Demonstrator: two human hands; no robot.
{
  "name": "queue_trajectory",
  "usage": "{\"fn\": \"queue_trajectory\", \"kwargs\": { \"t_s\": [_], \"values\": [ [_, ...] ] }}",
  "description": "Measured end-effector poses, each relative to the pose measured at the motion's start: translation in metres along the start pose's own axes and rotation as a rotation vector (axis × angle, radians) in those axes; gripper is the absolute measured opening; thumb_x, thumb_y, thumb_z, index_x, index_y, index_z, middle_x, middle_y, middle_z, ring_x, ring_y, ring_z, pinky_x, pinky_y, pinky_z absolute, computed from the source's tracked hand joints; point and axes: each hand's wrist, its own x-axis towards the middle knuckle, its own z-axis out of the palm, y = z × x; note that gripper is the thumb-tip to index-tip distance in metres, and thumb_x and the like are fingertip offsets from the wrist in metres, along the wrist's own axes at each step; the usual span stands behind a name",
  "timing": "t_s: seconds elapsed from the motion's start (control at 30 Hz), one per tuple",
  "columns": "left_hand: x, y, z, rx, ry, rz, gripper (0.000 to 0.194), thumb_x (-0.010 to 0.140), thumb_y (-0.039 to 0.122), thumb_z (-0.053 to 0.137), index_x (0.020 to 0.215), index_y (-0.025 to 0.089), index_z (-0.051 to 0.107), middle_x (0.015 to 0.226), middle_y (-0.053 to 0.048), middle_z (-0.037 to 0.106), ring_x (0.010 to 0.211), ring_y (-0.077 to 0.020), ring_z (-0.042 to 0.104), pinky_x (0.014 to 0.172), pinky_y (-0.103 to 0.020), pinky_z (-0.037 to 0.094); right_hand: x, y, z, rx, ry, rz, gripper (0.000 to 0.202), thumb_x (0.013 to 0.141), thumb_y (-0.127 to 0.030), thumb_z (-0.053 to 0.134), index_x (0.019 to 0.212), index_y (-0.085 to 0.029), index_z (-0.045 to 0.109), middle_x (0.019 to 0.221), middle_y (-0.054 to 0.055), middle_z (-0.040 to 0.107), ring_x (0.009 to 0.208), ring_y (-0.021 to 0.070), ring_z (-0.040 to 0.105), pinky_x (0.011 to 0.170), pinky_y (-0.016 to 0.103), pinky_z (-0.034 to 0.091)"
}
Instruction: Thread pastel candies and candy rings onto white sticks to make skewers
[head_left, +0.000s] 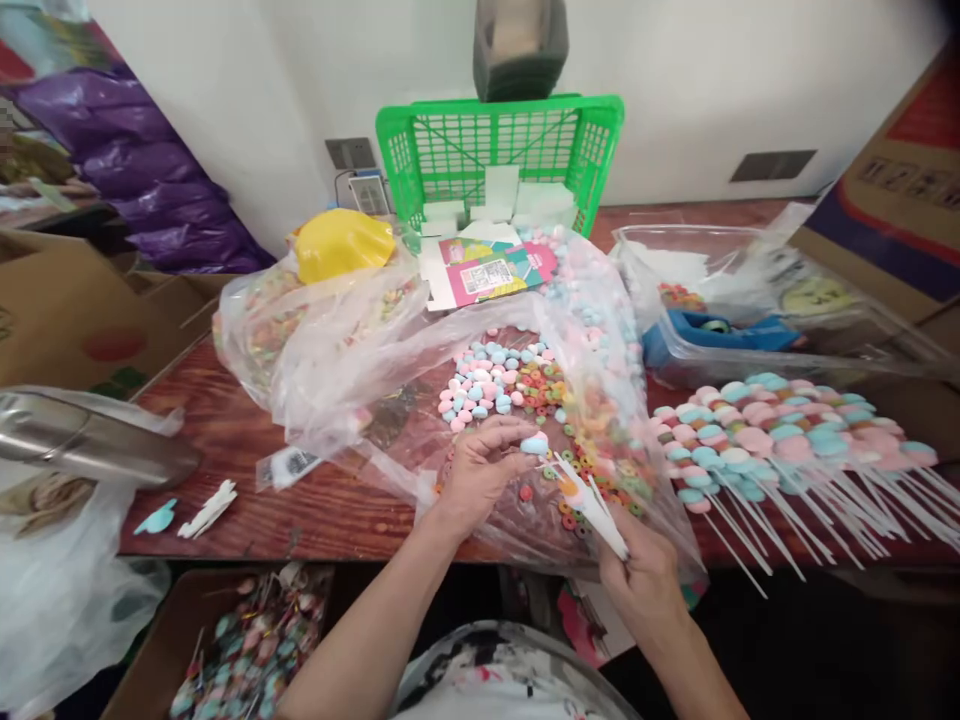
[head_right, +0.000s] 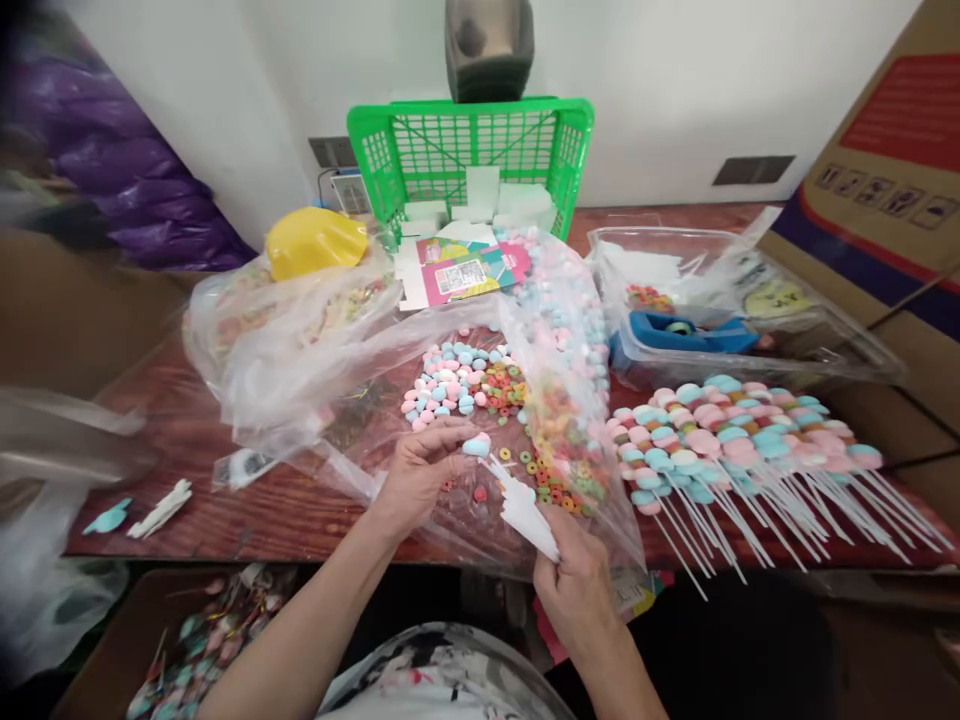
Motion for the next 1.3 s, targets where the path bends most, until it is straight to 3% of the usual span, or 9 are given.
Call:
{"fn": "queue_trajectory", "kwargs": {
  "t_s": [0.13, 0.27, 0.37, 0.5, 0.7, 0.83, 0.97, 1.13, 1.3],
  "values": [
    [-0.002, -0.001, -0.001, 0.038, -0.065, -0.053, 0.026, 0.064, 0.016, 0.079, 0.089, 0.023, 0.077, 0.103, -0.005, 0.069, 0.1, -0.0196, 0.062, 0.087, -0.031, 0.051, -0.002, 0.003, -0.002, -0.074, 0.007, 0.016, 0.03, 0.078, -0.007, 0.04, 0.094, -0.018, 0.063, 0.075, 0.003, 0.069, 0.063, 0.018, 0.067, 0.059, 0.026, 0.053],
    [0.0, -0.009, 0.002, 0.151, 0.039, -0.019, 0.021, 0.066, 0.018, 0.078, 0.086, 0.022, 0.077, 0.093, -0.004, 0.073, 0.091, -0.0185, 0.066, 0.086, -0.032, 0.052, -0.004, 0.003, -0.004, -0.106, -0.011, -0.006, 0.034, 0.073, -0.005, 0.039, 0.096, -0.018, 0.062, 0.075, 0.004, 0.069, 0.063, 0.0184, 0.067, 0.058, 0.026, 0.052],
    [0.002, -0.016, 0.006, 0.241, 0.112, 0.078, 0.021, 0.067, 0.017, 0.077, 0.088, 0.021, 0.076, 0.093, -0.005, 0.075, 0.089, -0.0186, 0.067, 0.083, -0.031, 0.054, -0.004, 0.0, -0.006, -0.092, -0.038, -0.057, 0.036, 0.071, -0.003, 0.039, 0.096, -0.017, 0.061, 0.08, 0.006, 0.07, 0.068, 0.0192, 0.069, 0.061, 0.026, 0.052],
    [0.003, -0.021, 0.008, 0.348, 0.108, 0.224, 0.02, 0.07, 0.016, 0.075, 0.091, 0.02, 0.075, 0.092, -0.005, 0.075, 0.086, -0.0179, 0.069, 0.08, -0.03, 0.055, -0.003, -0.002, -0.01, -0.055, -0.106, -0.042, 0.035, 0.069, -0.003, 0.04, 0.092, -0.018, 0.063, 0.077, 0.006, 0.07, 0.065, 0.0183, 0.067, 0.06, 0.026, 0.051],
    [0.001, -0.021, 0.007, 0.504, -0.04, 0.503, 0.02, 0.078, 0.01, 0.067, 0.094, 0.021, 0.074, 0.085, -0.005, 0.075, 0.081, -0.0161, 0.07, 0.074, -0.028, 0.057, -0.005, 0.004, -0.014, 0.042, -0.19, 0.041, 0.033, 0.072, -0.005, 0.042, 0.093, -0.019, 0.064, 0.071, 0.003, 0.066, 0.063, 0.0174, 0.064, 0.06, 0.026, 0.048],
    [-0.003, -0.021, 0.006, 0.587, -0.1, 0.583, 0.028, 0.081, 0.005, 0.06, 0.1, 0.021, 0.072, 0.087, -0.006, 0.074, 0.081, -0.0152, 0.069, 0.073, -0.028, 0.056, -0.005, 0.0, -0.012, 0.13, -0.167, 0.071, 0.026, 0.078, -0.007, 0.043, 0.09, -0.018, 0.064, 0.065, 0.001, 0.061, 0.056, 0.0153, 0.058, 0.053, 0.024, 0.044],
    [-0.008, -0.024, 0.006, 0.583, -0.079, 0.577, 0.029, 0.08, 0.003, 0.06, 0.1, 0.021, 0.071, 0.088, -0.006, 0.074, 0.082, -0.0151, 0.069, 0.073, -0.027, 0.057, -0.006, -0.009, -0.004, 0.196, -0.047, 0.097, 0.021, 0.081, -0.008, 0.045, 0.087, -0.017, 0.063, 0.063, 0.0, 0.06, 0.054, 0.0138, 0.057, 0.052, 0.023, 0.043],
    [-0.004, -0.02, 0.012, 0.625, -0.076, 0.576, 0.033, 0.082, 0.004, 0.058, 0.107, 0.021, 0.069, 0.097, -0.007, 0.072, 0.091, -0.0156, 0.067, 0.082, -0.029, 0.055, -0.005, -0.015, 0.004, 0.23, -0.014, 0.131, 0.022, 0.084, -0.009, 0.045, 0.09, -0.017, 0.065, 0.064, 0.0, 0.061, 0.055, 0.0134, 0.057, 0.054, 0.023, 0.045],
    [0.012, -0.011, 0.022, 0.48, -0.178, 0.343, 0.036, 0.081, 0.019, 0.067, 0.117, 0.021, 0.065, 0.11, -0.009, 0.066, 0.098, -0.0182, 0.064, 0.084, -0.031, 0.054, 0.004, -0.006, -0.005, 0.226, 0.085, 0.165, 0.016, 0.084, -0.012, 0.051, 0.084, -0.018, 0.065, 0.064, 0.0, 0.062, 0.059, 0.0154, 0.06, 0.056, 0.025, 0.048]
  ]
}}
